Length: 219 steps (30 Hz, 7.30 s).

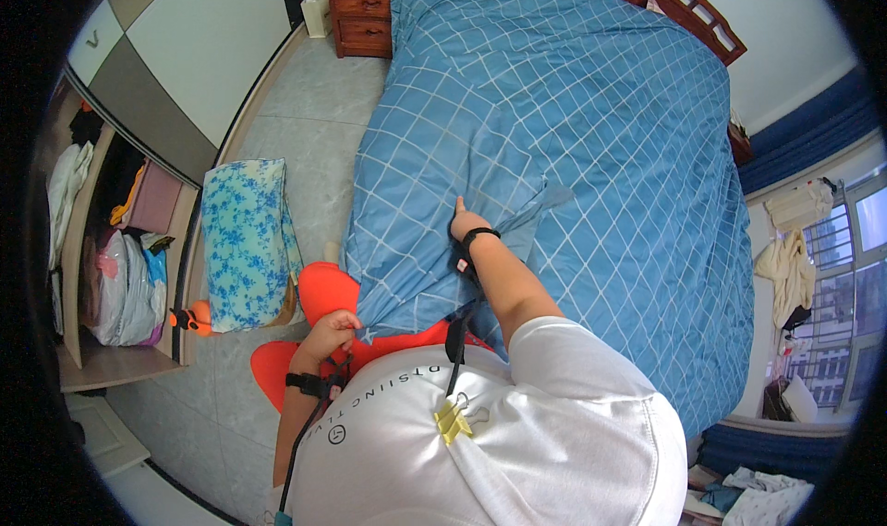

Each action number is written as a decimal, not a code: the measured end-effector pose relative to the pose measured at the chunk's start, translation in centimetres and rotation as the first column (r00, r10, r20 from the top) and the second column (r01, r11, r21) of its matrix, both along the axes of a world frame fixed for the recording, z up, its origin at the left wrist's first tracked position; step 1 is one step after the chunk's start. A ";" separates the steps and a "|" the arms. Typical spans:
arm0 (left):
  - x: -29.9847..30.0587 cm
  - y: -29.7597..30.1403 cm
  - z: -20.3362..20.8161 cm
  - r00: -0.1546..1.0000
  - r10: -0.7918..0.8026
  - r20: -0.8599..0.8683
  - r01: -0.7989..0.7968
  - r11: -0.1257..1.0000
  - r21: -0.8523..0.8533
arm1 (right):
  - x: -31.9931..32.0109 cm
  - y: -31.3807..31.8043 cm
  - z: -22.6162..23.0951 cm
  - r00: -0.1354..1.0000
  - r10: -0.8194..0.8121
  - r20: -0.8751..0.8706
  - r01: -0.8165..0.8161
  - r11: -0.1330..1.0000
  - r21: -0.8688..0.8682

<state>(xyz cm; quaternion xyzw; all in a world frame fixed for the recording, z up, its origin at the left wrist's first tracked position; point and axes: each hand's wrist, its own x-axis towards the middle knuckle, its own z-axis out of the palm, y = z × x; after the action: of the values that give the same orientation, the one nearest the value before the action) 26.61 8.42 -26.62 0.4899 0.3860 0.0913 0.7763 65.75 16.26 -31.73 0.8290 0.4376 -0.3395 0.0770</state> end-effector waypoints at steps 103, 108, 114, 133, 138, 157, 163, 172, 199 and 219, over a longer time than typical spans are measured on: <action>-10.0 -2.9 -11.4 0.784 0.571 -0.242 -0.570 0.818 0.082 | 0.5 -10.1 -2.4 0.774 0.566 -0.285 -0.516 0.824 0.235; -10.1 -2.9 -11.8 0.775 0.577 -0.257 -0.575 0.813 0.091 | 0.9 -10.0 -4.3 0.760 0.562 -0.327 -0.492 0.826 0.275; -10.5 -3.1 -12.3 0.814 0.530 -0.238 -0.452 0.835 0.313 | 0.9 -10.1 -4.5 0.795 0.509 -0.329 -0.447 0.859 0.249; -9.3 -4.2 -8.9 0.771 0.587 -0.247 -0.558 0.810 0.182 | 1.1 -9.4 -5.2 0.798 0.389 -0.460 -0.225 0.901 0.371; -9.1 -5.3 -7.4 0.768 0.595 -0.239 -0.557 0.804 0.210 | 0.6 -9.5 -6.0 0.790 0.410 -0.456 -0.208 0.878 0.430; -9.9 -2.9 -11.8 0.803 0.548 -0.236 -0.550 0.833 0.062 | 0.9 -8.6 -6.7 0.669 0.147 -0.729 0.236 0.887 0.396; -10.0 -1.5 -15.3 0.829 0.497 -0.256 -0.520 0.854 -0.029 | 0.8 -8.5 -6.9 0.732 0.154 -0.664 0.214 0.873 0.438; -8.4 -0.6 -12.6 0.843 0.418 -0.338 -0.426 0.903 0.055 | 1.0 -8.0 -6.9 0.686 0.056 -0.726 0.275 0.903 0.329; -7.8 -1.2 -10.1 0.807 0.446 -0.387 -0.454 0.888 0.076 | 1.3 -7.6 -6.3 0.637 -0.008 -0.771 0.325 0.910 0.259; -6.4 -1.5 -8.0 0.785 0.524 -0.330 -0.563 0.826 -0.030 | 12.1 1.4 0.9 0.844 -0.410 -0.345 0.449 0.190 0.873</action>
<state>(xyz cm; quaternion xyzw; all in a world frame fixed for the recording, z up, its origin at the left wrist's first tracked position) 20.20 6.88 -34.63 0.3152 0.6318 0.2091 0.6766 77.82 17.67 -30.87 0.7994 0.3020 -0.0468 -0.5172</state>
